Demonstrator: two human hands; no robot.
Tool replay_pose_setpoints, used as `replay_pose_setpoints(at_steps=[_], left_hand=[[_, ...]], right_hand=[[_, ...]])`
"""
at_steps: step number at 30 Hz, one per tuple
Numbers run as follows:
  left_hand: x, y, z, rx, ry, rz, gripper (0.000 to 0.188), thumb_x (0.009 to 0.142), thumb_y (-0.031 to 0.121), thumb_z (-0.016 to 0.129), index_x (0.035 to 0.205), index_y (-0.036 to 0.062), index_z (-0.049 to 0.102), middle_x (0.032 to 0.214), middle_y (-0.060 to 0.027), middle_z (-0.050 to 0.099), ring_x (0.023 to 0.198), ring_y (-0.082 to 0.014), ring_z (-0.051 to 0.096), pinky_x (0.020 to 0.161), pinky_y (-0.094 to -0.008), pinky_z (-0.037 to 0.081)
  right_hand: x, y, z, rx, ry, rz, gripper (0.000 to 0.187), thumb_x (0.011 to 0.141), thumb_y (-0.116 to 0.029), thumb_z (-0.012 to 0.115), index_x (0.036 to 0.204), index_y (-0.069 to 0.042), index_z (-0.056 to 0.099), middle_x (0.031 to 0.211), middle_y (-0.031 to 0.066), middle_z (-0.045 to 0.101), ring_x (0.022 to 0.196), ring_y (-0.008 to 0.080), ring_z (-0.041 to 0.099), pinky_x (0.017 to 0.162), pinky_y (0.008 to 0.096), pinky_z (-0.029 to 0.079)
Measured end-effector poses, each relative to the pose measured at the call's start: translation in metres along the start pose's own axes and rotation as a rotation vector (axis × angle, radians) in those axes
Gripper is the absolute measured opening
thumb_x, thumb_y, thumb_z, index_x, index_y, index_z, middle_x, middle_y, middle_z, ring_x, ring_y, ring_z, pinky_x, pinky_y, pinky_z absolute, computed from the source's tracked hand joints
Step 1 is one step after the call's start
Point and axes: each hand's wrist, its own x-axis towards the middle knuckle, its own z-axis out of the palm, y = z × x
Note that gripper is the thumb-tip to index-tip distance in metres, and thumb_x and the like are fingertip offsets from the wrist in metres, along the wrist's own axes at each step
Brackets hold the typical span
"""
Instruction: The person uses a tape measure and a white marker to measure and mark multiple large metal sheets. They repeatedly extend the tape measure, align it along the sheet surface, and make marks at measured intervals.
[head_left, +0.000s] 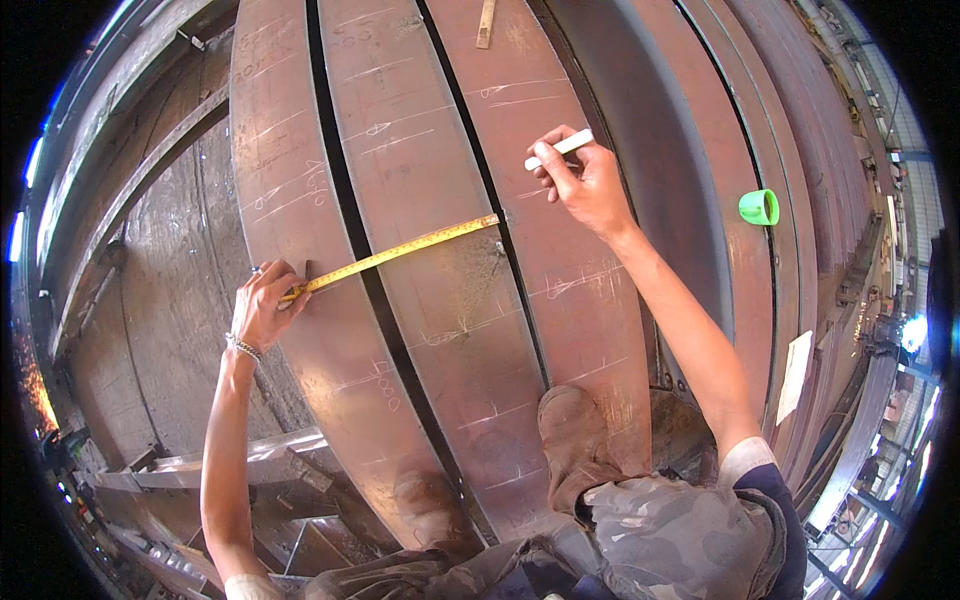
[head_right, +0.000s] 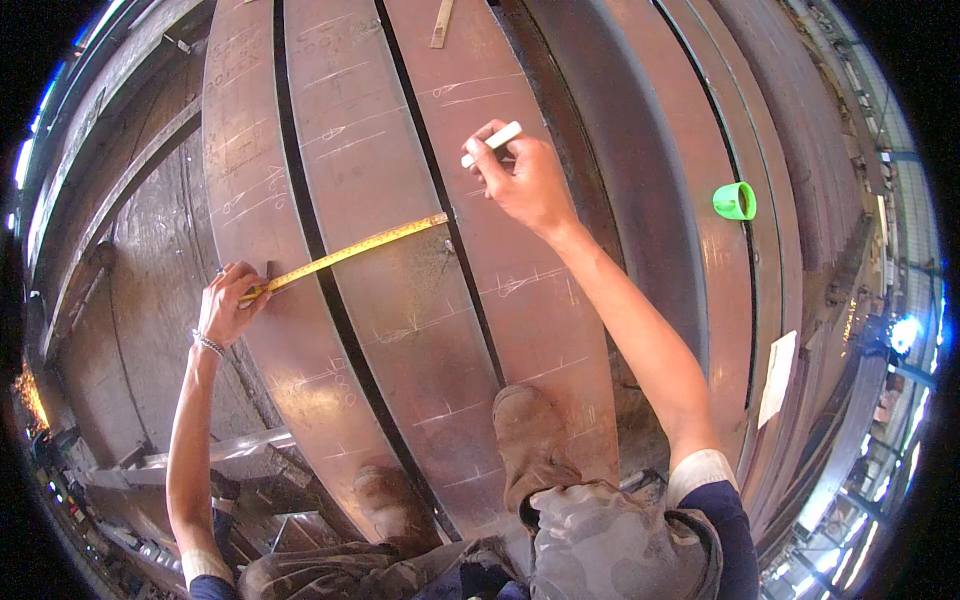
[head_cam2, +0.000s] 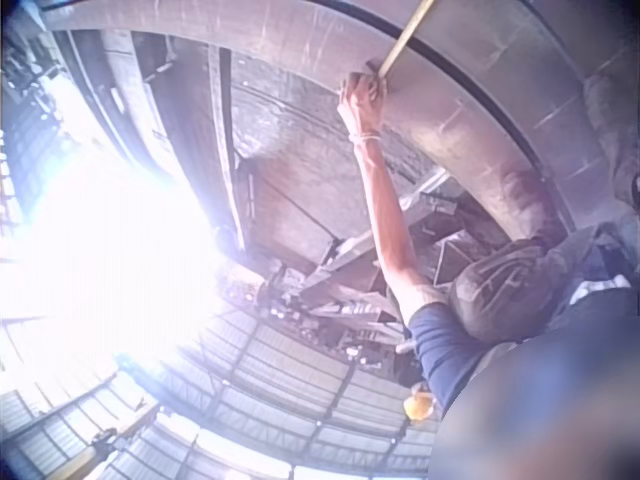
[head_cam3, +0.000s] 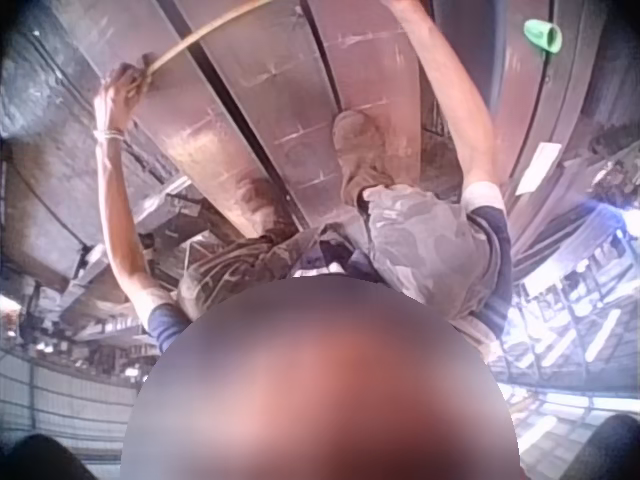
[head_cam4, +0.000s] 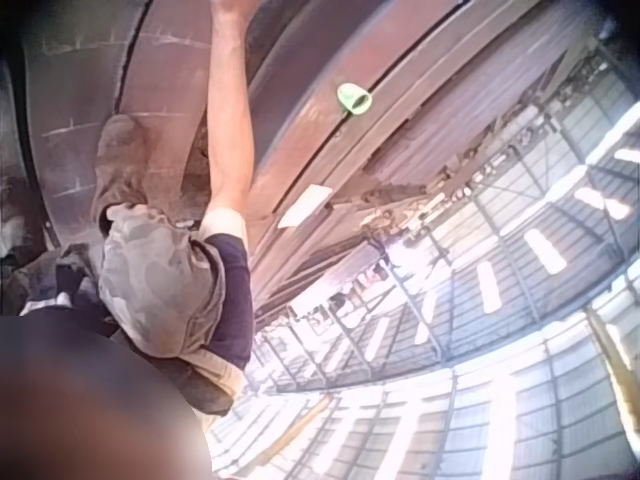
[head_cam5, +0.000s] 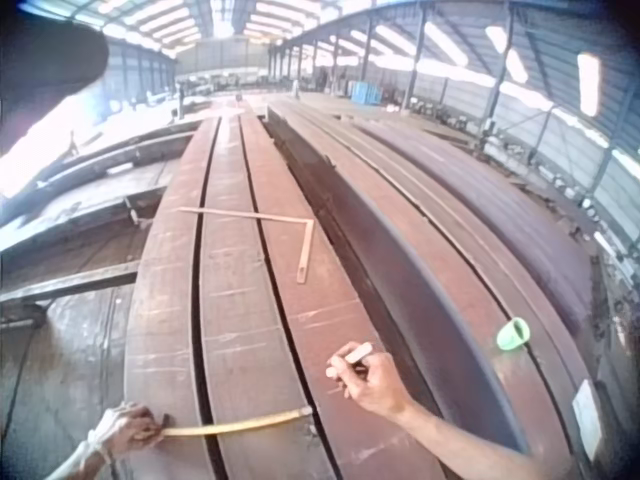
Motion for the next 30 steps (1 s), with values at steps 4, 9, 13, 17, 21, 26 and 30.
replay_pose_setpoints(at_steps=[4,9,13,17,21,26,30], left_hand=[[0.002,0.000,-0.001,0.005,-0.016,-0.009,0.015,0.080,0.013,0.082,0.092,0.0088,0.074,0.094,-0.0046,0.067,0.090,-0.0264,0.066,0.079,-0.0395,0.056],[0.002,0.000,-0.001,0.015,-0.018,-0.007,0.016,0.080,0.012,0.082,0.093,0.0088,0.074,0.094,-0.0041,0.067,0.090,-0.0259,0.067,0.079,-0.0395,0.057],[0.001,-0.001,0.000,0.017,-0.017,-0.009,0.017,0.079,0.012,0.083,0.093,0.0089,0.075,0.095,-0.0037,0.067,0.090,-0.0252,0.067,0.079,-0.0394,0.057],[0.000,-0.002,0.000,0.040,0.005,0.021,0.014,0.080,0.013,0.082,0.092,0.0108,0.074,0.093,-0.0024,0.066,0.088,-0.0240,0.065,0.078,-0.0387,0.058],[0.001,-0.002,-0.002,0.025,-0.041,0.006,0.014,0.080,0.014,0.082,0.091,0.0105,0.075,0.094,-0.0026,0.066,0.088,-0.0243,0.066,0.079,-0.0393,0.058],[0.000,-0.003,0.000,0.026,-0.007,0.011,0.014,0.080,0.015,0.082,0.091,0.0101,0.076,0.094,-0.0032,0.066,0.088,-0.0246,0.066,0.079,-0.0394,0.058],[0.002,-0.005,0.000,0.007,-0.046,-0.016,0.014,0.080,0.015,0.082,0.092,0.0097,0.076,0.094,-0.0033,0.066,0.088,-0.0244,0.066,0.079,-0.0394,0.058]], right_hand=[[-0.002,-0.001,0.011,-0.045,-0.081,0.032,0.019,0.106,-0.021,0.063,0.099,-0.004,0.068,0.083,0.0000,0.068,0.071,0.0038,0.061,0.058,0.0208,0.051],[0.001,0.007,0.032,-0.074,-0.114,0.052,0.018,0.105,-0.020,0.063,0.099,-0.003,0.068,0.083,0.0011,0.069,0.069,0.0046,0.062,0.056,0.0221,0.052],[0.001,0.016,0.058,0.012,-0.213,0.071,0.017,0.104,-0.018,0.064,0.100,-0.002,0.068,0.083,0.0032,0.071,0.070,0.0063,0.065,0.055,0.0243,0.055],[0.008,0.026,0.091,-0.058,-0.287,0.135,0.017,0.098,-0.018,0.064,0.094,-0.002,0.068,0.077,0.0078,0.073,0.067,0.0150,0.070,0.061,0.0327,0.054],[0.016,0.040,0.109,-0.151,-0.397,0.235,0.029,0.094,-0.023,0.066,0.084,0.003,0.068,0.071,0.0165,0.071,0.068,0.0221,0.072,0.066,0.0386,0.055],[0.019,0.054,0.119,-0.262,-0.422,0.208,0.033,0.090,-0.026,0.067,0.081,0.005,0.067,0.070,0.0216,0.069,0.067,0.0297,0.072,0.066,0.0433,0.054],[0.019,0.057,0.122,-0.312,-0.424,0.127,0.031,0.090,-0.025,0.067,0.082,0.004,0.069,0.072,0.0242,0.068,0.070,0.0328,0.072,0.066,0.0439,0.053]])
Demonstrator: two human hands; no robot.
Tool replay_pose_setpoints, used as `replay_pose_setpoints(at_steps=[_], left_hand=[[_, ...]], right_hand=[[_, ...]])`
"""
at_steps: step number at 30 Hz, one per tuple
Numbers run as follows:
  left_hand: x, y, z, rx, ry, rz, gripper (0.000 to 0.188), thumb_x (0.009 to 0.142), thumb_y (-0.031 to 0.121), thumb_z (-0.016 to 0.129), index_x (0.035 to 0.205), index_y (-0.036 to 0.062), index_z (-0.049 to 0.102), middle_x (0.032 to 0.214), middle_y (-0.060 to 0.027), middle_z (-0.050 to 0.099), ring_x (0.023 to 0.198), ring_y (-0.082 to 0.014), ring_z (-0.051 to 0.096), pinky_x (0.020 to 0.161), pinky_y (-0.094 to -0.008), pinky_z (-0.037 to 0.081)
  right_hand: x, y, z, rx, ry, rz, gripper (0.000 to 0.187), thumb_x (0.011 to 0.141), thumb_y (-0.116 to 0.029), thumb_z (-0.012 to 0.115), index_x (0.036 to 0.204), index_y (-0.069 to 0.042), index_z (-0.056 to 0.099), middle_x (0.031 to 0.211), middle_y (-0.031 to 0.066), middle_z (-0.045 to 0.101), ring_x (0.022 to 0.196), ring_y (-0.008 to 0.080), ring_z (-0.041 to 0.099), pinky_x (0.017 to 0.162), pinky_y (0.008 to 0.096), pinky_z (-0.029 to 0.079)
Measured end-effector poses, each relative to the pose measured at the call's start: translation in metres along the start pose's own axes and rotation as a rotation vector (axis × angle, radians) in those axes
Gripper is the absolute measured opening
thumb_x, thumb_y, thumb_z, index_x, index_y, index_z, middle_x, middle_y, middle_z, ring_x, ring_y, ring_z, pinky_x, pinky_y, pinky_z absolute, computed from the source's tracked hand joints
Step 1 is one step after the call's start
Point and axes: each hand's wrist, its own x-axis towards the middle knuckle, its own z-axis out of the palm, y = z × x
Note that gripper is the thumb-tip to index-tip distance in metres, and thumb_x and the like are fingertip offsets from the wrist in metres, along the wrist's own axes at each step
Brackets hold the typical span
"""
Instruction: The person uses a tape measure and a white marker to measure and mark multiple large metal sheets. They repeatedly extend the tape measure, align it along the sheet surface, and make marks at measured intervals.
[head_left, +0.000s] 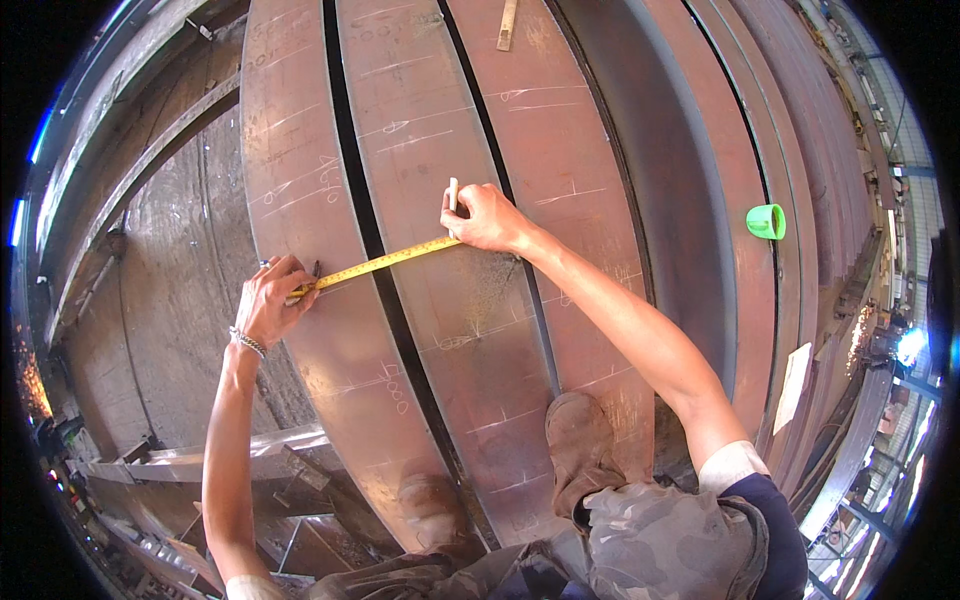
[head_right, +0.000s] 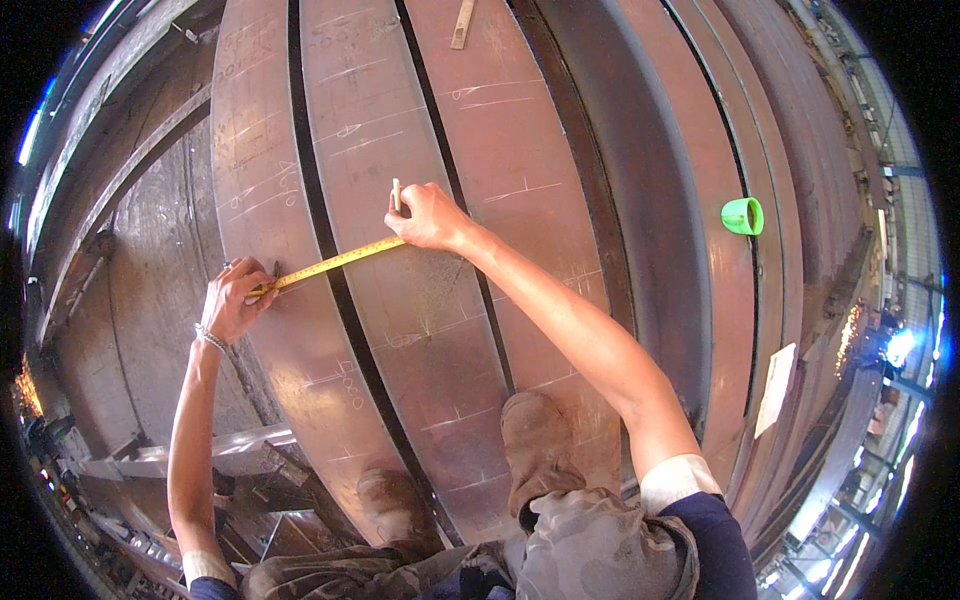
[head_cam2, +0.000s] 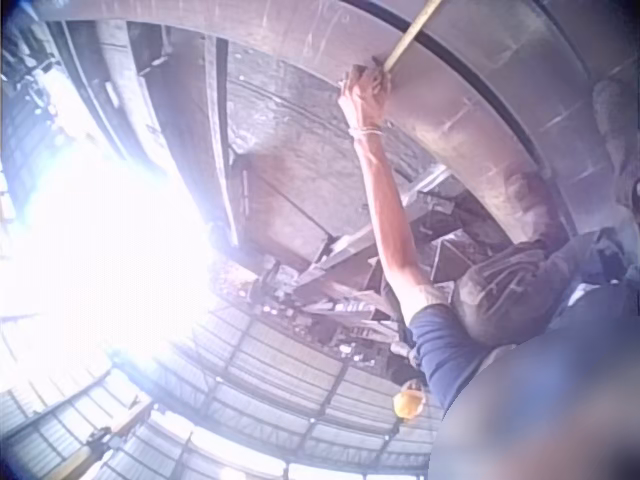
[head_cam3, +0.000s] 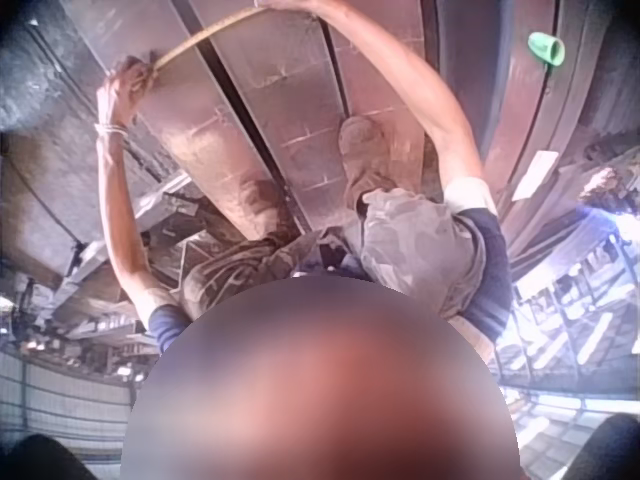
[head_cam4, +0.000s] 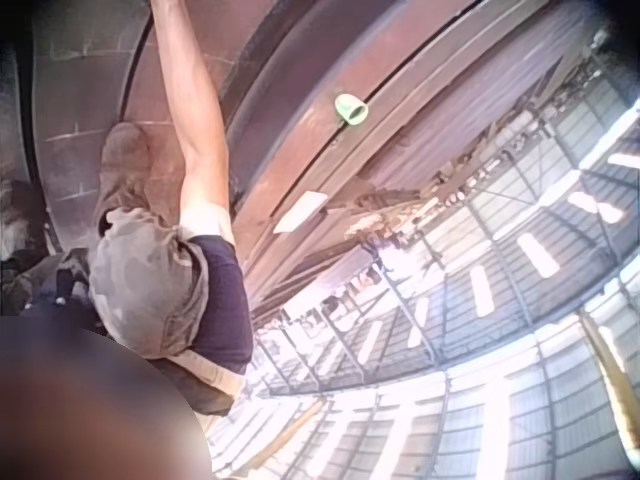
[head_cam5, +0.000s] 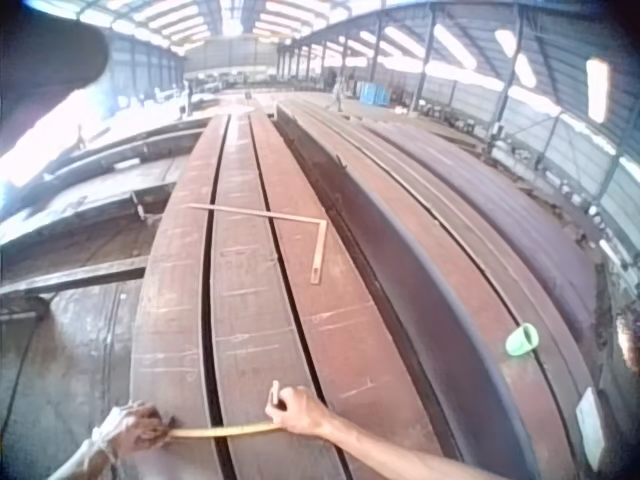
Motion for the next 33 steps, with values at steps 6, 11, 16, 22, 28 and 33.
replay_pose_setpoints(at_steps=[6,11,16,22,28,33], left_hand=[[-0.001,0.000,0.000,0.003,-0.001,0.005,0.015,0.081,0.016,0.082,0.093,0.0096,0.077,0.095,-0.0035,0.066,0.088,-0.0242,0.066,0.079,-0.0397,0.058],[0.000,0.000,0.000,0.021,-0.003,0.004,0.014,0.081,0.016,0.081,0.092,0.0093,0.077,0.095,-0.0037,0.066,0.088,-0.0242,0.066,0.080,-0.0395,0.058],[0.000,0.000,-0.001,0.000,-0.009,-0.002,0.013,0.082,0.016,0.081,0.092,0.0093,0.077,0.095,-0.0035,0.066,0.088,-0.0240,0.067,0.080,-0.0395,0.059],[-0.001,-0.001,0.001,0.002,0.002,-0.006,0.013,0.082,0.016,0.082,0.092,0.0094,0.077,0.094,-0.0035,0.067,0.088,-0.0239,0.067,0.080,-0.0396,0.059],[-0.001,0.000,-0.001,-0.016,-0.006,-0.014,0.014,0.081,0.016,0.082,0.093,0.0093,0.077,0.094,-0.0037,0.066,0.089,-0.0247,0.066,0.080,-0.0396,0.058],[-0.002,-0.004,0.001,-0.018,-0.005,0.001,0.014,0.081,0.015,0.082,0.093,0.0095,0.076,0.094,-0.0040,0.066,0.089,-0.0247,0.066,0.081,-0.0397,0.058]], right_hand=[[0.001,-0.002,-0.002,-0.003,-0.015,-0.023,0.029,0.091,-0.025,0.066,0.083,0.003,0.068,0.072,0.0248,0.068,0.071,0.0346,0.072,0.067,0.0435,0.053],[0.001,-0.008,-0.004,-0.001,-0.046,0.029,0.028,0.091,-0.023,0.066,0.083,0.004,0.068,0.073,0.0246,0.068,0.072,0.0348,0.072,0.067,0.0431,0.053],[-0.004,-0.014,-0.006,-0.038,-0.027,-0.040,0.023,0.089,-0.019,0.066,0.085,0.004,0.067,0.072,0.0243,0.067,0.072,0.0357,0.072,0.068,0.0432,0.053],[-0.007,-0.019,0.002,-0.151,0.069,-0.169,0.019,0.094,-0.015,0.064,0.086,0.003,0.065,0.069,0.0213,0.064,0.064,0.0338,0.068,0.063,0.0417,0.051],[-0.009,-0.021,-0.001,-0.062,0.463,-0.431,0.006,0.098,-0.008,0.066,0.095,-0.004,0.062,0.076,0.0106,0.067,0.062,0.0266,0.066,0.058,0.0371,0.051],[-0.018,-0.018,-0.015,0.043,0.459,-0.292,0.011,0.098,-0.010,0.067,0.091,-0.004,0.061,0.069,0.0101,0.065,0.057,0.0207,0.065,0.055,0.0344,0.050]])
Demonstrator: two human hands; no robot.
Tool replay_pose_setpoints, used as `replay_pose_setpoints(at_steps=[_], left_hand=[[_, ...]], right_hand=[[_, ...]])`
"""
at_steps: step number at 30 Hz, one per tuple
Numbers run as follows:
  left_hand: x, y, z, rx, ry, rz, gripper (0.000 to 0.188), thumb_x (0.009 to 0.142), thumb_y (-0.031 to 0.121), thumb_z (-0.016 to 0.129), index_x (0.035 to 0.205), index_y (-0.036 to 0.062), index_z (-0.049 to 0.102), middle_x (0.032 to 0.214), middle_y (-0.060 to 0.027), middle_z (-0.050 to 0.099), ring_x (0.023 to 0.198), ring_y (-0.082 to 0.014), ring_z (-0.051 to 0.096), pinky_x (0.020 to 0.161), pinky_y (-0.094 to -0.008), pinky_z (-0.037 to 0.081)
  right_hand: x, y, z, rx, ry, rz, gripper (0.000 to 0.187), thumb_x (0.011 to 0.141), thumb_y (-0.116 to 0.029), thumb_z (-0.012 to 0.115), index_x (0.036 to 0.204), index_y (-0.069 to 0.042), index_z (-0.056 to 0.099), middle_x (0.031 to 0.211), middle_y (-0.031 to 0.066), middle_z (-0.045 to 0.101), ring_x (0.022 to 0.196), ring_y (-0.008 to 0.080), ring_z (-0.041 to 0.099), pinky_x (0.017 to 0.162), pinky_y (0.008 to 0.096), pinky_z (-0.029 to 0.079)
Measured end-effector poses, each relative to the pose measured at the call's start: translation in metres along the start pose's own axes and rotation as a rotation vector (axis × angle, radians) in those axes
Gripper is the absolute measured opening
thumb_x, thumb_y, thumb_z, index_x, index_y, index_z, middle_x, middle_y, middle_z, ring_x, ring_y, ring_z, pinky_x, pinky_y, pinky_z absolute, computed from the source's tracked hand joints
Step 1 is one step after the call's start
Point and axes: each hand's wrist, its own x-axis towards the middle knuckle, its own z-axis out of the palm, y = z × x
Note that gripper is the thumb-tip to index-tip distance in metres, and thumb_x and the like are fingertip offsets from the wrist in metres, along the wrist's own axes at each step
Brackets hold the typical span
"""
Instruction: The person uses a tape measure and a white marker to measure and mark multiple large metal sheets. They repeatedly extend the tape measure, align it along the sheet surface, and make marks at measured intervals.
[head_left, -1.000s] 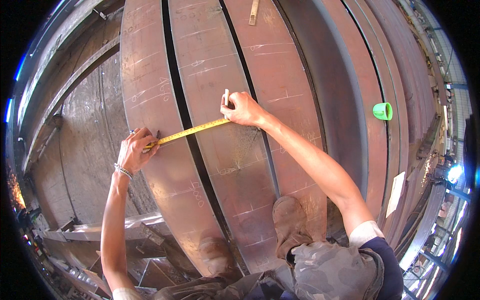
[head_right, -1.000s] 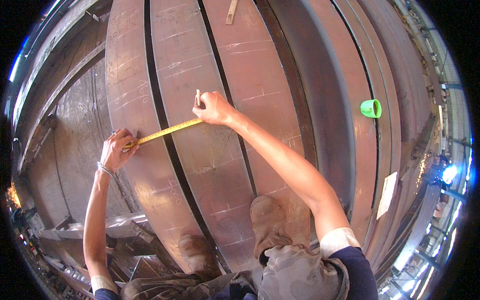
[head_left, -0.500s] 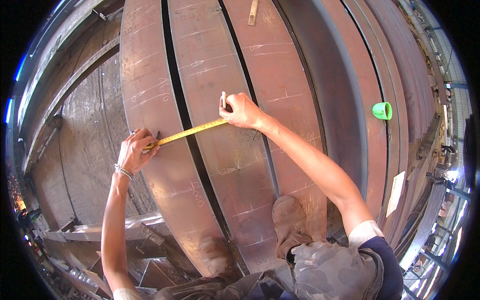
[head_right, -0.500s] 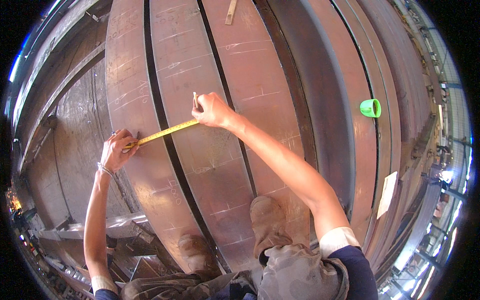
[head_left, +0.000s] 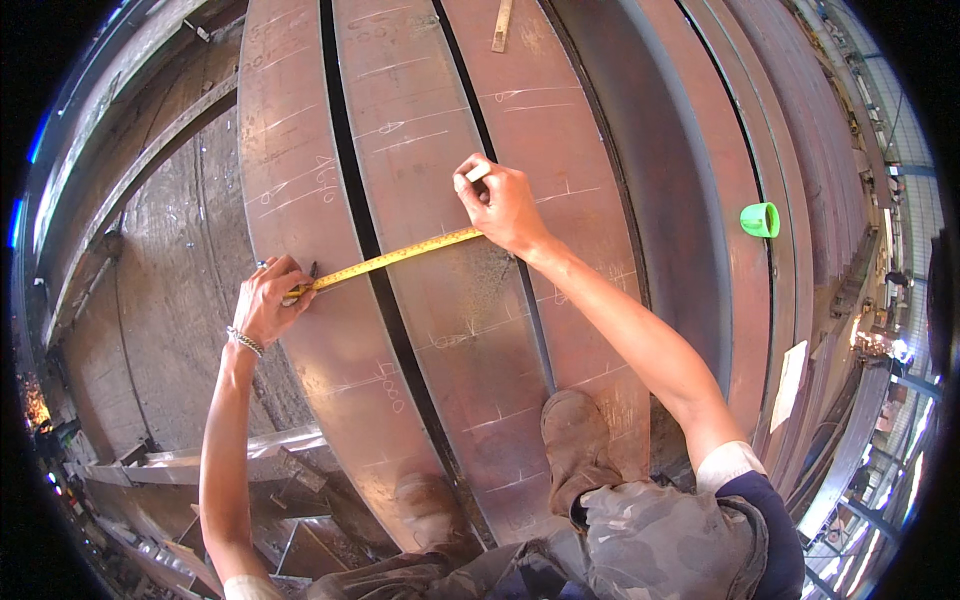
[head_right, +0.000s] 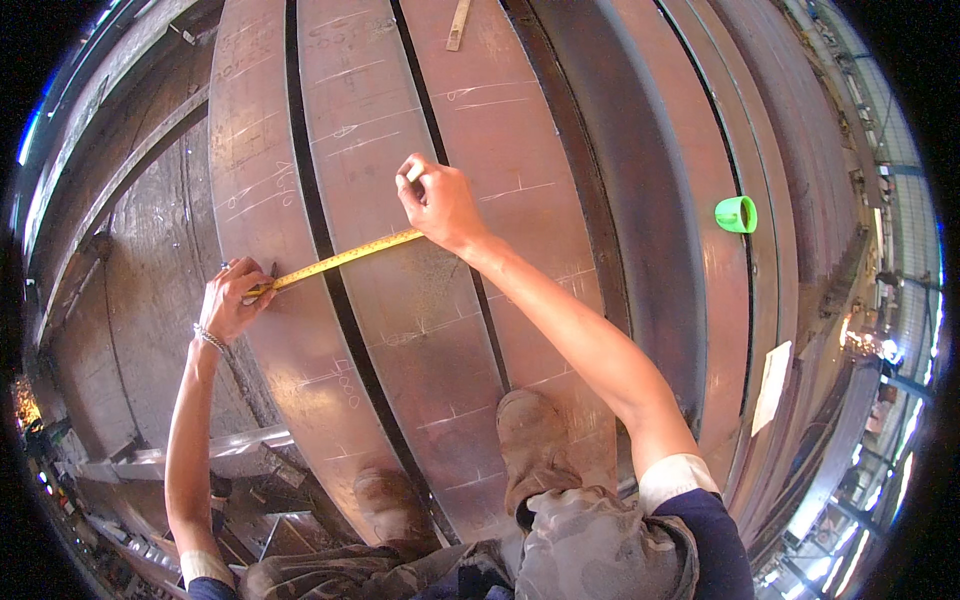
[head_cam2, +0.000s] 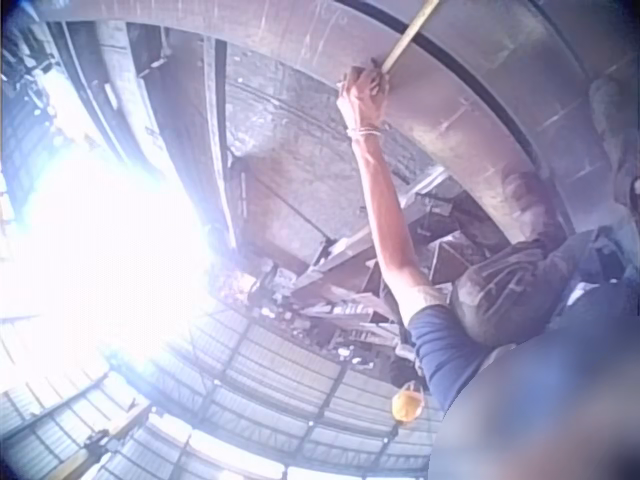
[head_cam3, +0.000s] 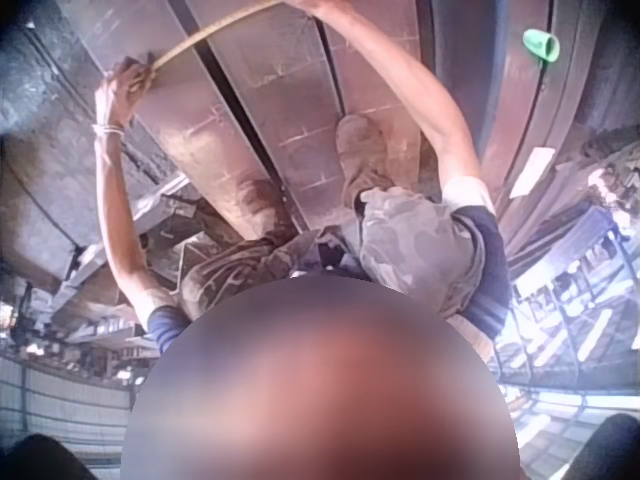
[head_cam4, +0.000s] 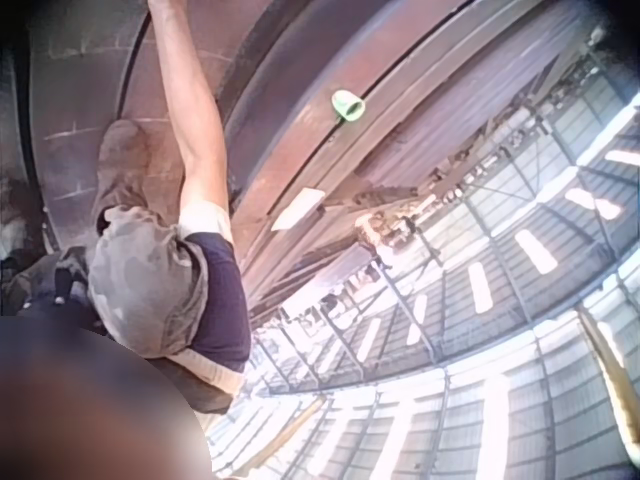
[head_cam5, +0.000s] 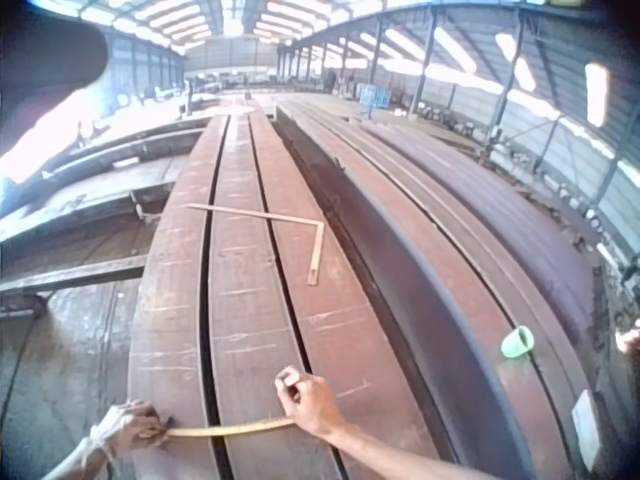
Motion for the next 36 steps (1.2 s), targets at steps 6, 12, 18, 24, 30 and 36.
replay_pose_setpoints(at_steps=[6,12,18,24,30,36], left_hand=[[0.003,0.015,-0.009,0.046,0.062,0.015,0.013,0.080,0.014,0.081,0.089,0.0097,0.074,0.091,-0.0039,0.065,0.086,-0.0243,0.066,0.077,-0.0392,0.058],[0.019,0.052,-0.065,0.136,0.156,-0.032,0.012,0.077,0.013,0.081,0.086,0.0102,0.072,0.088,-0.0042,0.066,0.085,-0.0261,0.068,0.076,-0.0402,0.058],[0.003,0.085,-0.132,0.254,0.276,-0.221,0.014,0.076,0.015,0.082,0.086,0.0103,0.073,0.090,-0.0056,0.068,0.086,-0.0292,0.069,0.076,-0.0432,0.055],[-0.046,0.116,-0.178,0.282,0.297,-0.387,0.012,0.078,0.018,0.082,0.084,0.0114,0.073,0.087,-0.0048,0.068,0.084,-0.0290,0.069,0.076,-0.0410,0.055],[-0.093,0.147,-0.202,0.306,0.219,-0.541,0.013,0.076,0.019,0.083,0.083,0.0115,0.075,0.088,-0.0070,0.071,0.082,-0.0298,0.072,0.072,-0.0403,0.055],[-0.146,0.168,-0.179,0.249,0.095,-0.708,0.020,0.077,0.027,0.084,0.086,0.0109,0.077,0.085,-0.0106,0.076,0.080,-0.0277,0.076,0.073,-0.0374,0.057]], right_hand=[[-0.007,-0.004,-0.034,0.138,0.084,0.154,0.015,0.103,-0.015,0.064,0.095,-0.003,0.065,0.073,0.0055,0.068,0.059,0.0101,0.066,0.054,0.0275,0.051],[-0.016,-0.005,-0.104,0.314,0.197,0.196,0.019,0.107,-0.018,0.061,0.103,-0.001,0.067,0.086,0.0052,0.071,0.073,0.0086,0.067,0.061,0.0251,0.058],[-0.038,0.029,-0.174,0.308,0.285,0.279,0.017,0.105,-0.017,0.063,0.101,-0.001,0.068,0.084,0.0062,0.072,0.072,0.0095,0.068,0.060,0.0266,0.059],[-0.025,0.055,-0.235,0.237,0.325,0.286,0.019,0.105,-0.019,0.062,0.103,-0.001,0.068,0.083,0.0076,0.071,0.069,0.0107,0.068,0.059,0.0264,0.058],[0.013,0.054,-0.276,0.325,0.395,0.224,0.020,0.104,-0.019,0.062,0.103,-0.001,0.069,0.084,0.0078,0.072,0.069,0.0114,0.068,0.060,0.0262,0.058],[0.014,0.044,-0.332,0.118,0.267,0.169,0.026,0.106,-0.028,0.062,0.108,-0.003,0.071,0.088,0.0055,0.071,0.074,0.0104,0.066,0.063,0.0262,0.056]])
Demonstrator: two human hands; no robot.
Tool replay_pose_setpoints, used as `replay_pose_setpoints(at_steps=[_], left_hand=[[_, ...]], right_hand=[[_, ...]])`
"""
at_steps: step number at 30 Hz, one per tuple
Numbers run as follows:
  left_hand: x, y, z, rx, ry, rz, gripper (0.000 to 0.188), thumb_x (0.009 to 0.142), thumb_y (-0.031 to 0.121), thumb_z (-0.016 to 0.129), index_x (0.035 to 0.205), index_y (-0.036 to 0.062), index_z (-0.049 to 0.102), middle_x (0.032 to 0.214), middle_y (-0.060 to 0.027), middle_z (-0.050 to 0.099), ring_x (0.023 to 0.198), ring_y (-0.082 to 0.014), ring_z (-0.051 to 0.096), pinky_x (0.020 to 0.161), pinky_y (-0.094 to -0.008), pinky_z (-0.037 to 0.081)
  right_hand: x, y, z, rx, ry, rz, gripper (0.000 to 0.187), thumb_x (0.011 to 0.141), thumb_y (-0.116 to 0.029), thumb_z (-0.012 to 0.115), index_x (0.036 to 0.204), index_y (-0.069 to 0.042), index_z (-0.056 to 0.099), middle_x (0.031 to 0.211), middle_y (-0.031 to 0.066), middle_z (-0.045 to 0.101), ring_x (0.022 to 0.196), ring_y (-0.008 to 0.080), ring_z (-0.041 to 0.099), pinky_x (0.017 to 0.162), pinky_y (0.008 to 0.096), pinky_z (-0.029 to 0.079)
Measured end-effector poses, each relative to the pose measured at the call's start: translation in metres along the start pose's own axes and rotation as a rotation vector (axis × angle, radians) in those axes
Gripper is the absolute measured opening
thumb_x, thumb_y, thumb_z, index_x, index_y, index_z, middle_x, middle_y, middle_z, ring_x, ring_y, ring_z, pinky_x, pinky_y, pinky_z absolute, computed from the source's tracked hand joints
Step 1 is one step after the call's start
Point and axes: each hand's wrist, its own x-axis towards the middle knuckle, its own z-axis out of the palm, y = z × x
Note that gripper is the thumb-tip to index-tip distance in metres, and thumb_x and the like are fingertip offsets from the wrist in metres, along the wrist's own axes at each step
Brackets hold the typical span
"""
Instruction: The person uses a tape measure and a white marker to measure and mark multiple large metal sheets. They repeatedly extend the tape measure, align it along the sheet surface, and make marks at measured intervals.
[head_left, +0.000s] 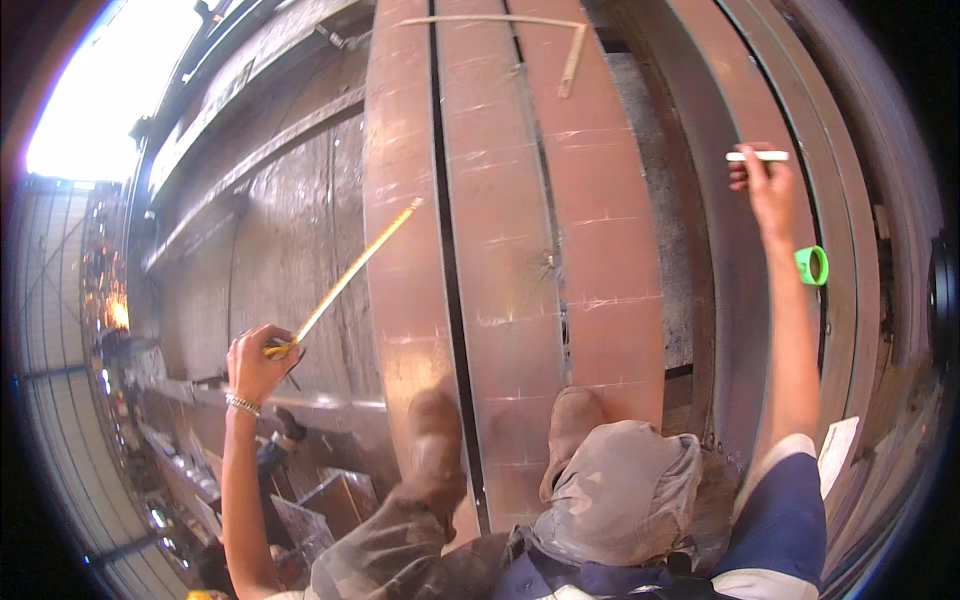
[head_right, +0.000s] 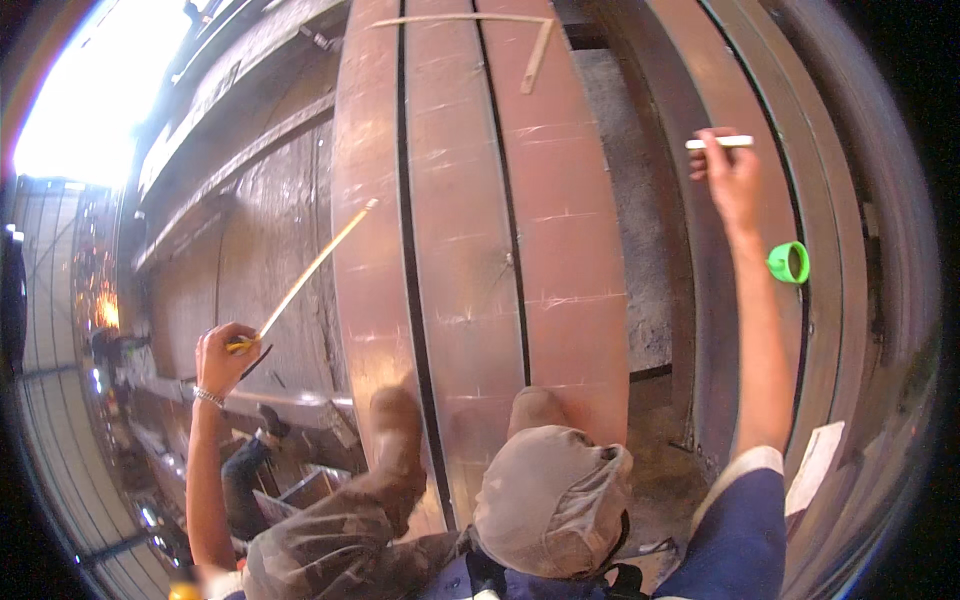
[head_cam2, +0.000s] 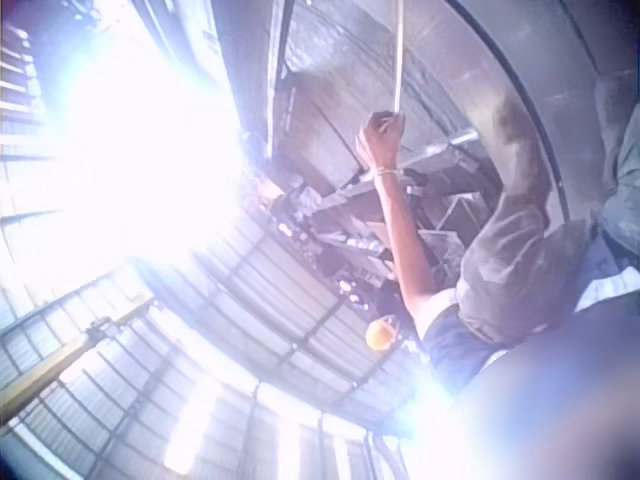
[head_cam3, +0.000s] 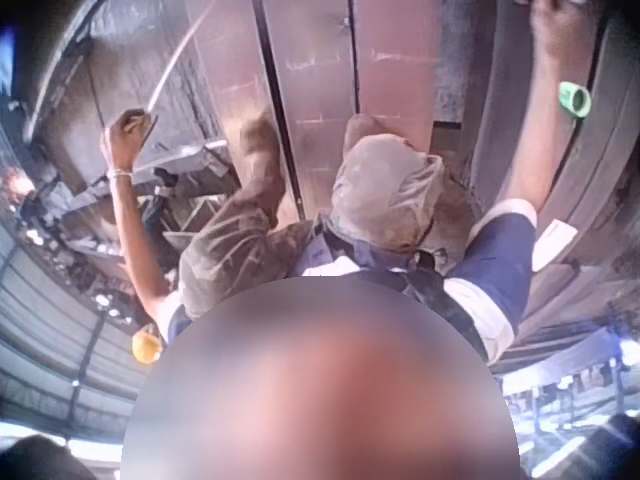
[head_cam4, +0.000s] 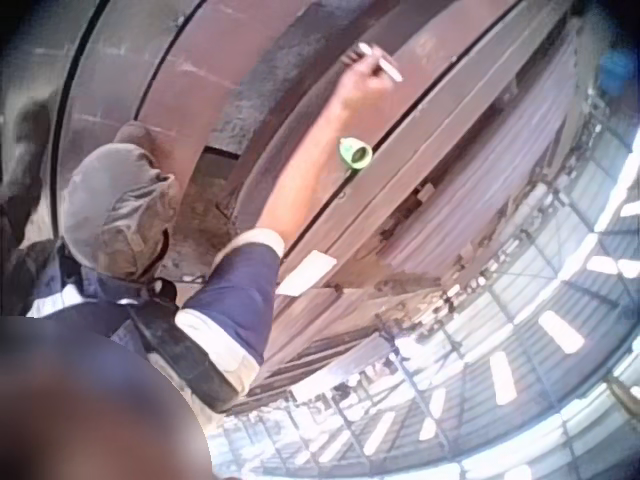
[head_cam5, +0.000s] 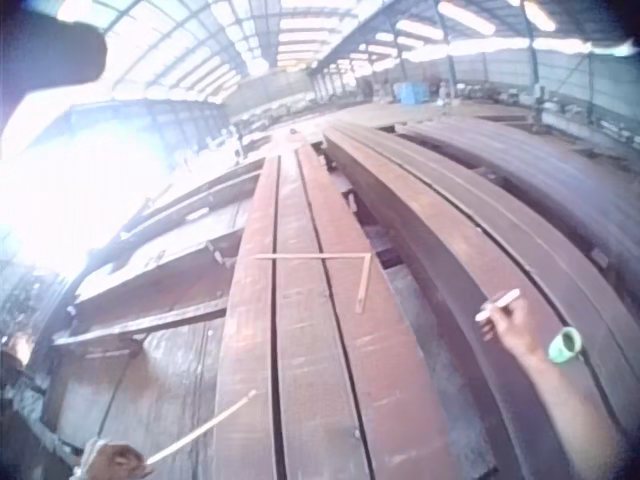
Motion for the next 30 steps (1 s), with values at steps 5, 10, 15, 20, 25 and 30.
replay_pose_setpoints(at_steps=[5,10,15,20,25,30], left_hand=[[-0.016,-0.026,0.053,-0.091,-0.153,-0.068,0.022,0.079,0.030,0.083,0.096,0.0163,0.081,0.089,-0.0069,0.079,0.085,-0.0271,0.076,0.080,-0.0378,0.058],[0.018,-0.058,0.104,-0.074,-0.231,0.049,0.024,0.078,0.030,0.081,0.100,0.0210,0.082,0.093,-0.0020,0.077,0.092,-0.0257,0.071,0.085,-0.0398,0.056],[0.054,-0.094,0.129,-0.079,-0.298,0.157,0.025,0.076,0.026,0.082,0.100,0.0227,0.081,0.091,0.0005,0.075,0.092,-0.0218,0.068,0.086,-0.0374,0.055],[0.090,-0.130,0.143,-0.094,-0.327,0.196,0.027,0.074,0.024,0.083,0.101,0.0226,0.081,0.090,0.0013,0.075,0.093,-0.0204,0.068,0.086,-0.0372,0.056],[0.122,-0.154,0.161,-0.032,-0.336,0.234,0.027,0.071,0.020,0.085,0.098,0.0201,0.080,0.090,-0.0002,0.075,0.092,-0.0213,0.068,0.083,-0.0380,0.057],[0.148,-0.150,0.177,-0.101,-0.301,0.314,0.024,0.073,0.020,0.086,0.096,0.0181,0.079,0.087,-0.0015,0.075,0.089,-0.0224,0.068,0.082,-0.0385,0.058]], right_hand=[[0.020,-0.027,-0.062,-0.193,0.038,-0.024,0.029,0.106,-0.032,0.063,0.110,-0.005,0.072,0.090,0.0019,0.070,0.077,0.0071,0.063,0.065,0.0240,0.053],[0.009,-0.057,-0.067,-0.369,0.044,-0.071,0.028,0.107,-0.030,0.062,0.115,-0.005,0.072,0.091,0.0017,0.070,0.080,0.0071,0.062,0.069,0.0239,0.052],[-0.015,-0.093,-0.021,-0.385,-0.036,-0.052,0.027,0.108,-0.030,0.061,0.113,-0.004,0.070,0.092,0.0016,0.070,0.079,0.0069,0.061,0.068,0.0234,0.052],[-0.029,-0.129,0.024,-0.438,-0.122,-0.056,0.025,0.107,-0.029,0.062,0.110,-0.005,0.069,0.091,0.0012,0.068,0.081,0.0069,0.061,0.068,0.0230,0.050],[-0.029,-0.154,0.055,-0.488,-0.175,-0.028,0.024,0.108,-0.029,0.061,0.108,-0.006,0.069,0.090,0.0007,0.066,0.081,0.0068,0.060,0.067,0.0226,0.049],[-0.028,-0.175,0.082,-0.590,-0.252,-0.042,0.023,0.108,-0.027,0.062,0.107,-0.006,0.068,0.089,0.0007,0.066,0.080,0.0061,0.060,0.067,0.0222,0.048]])
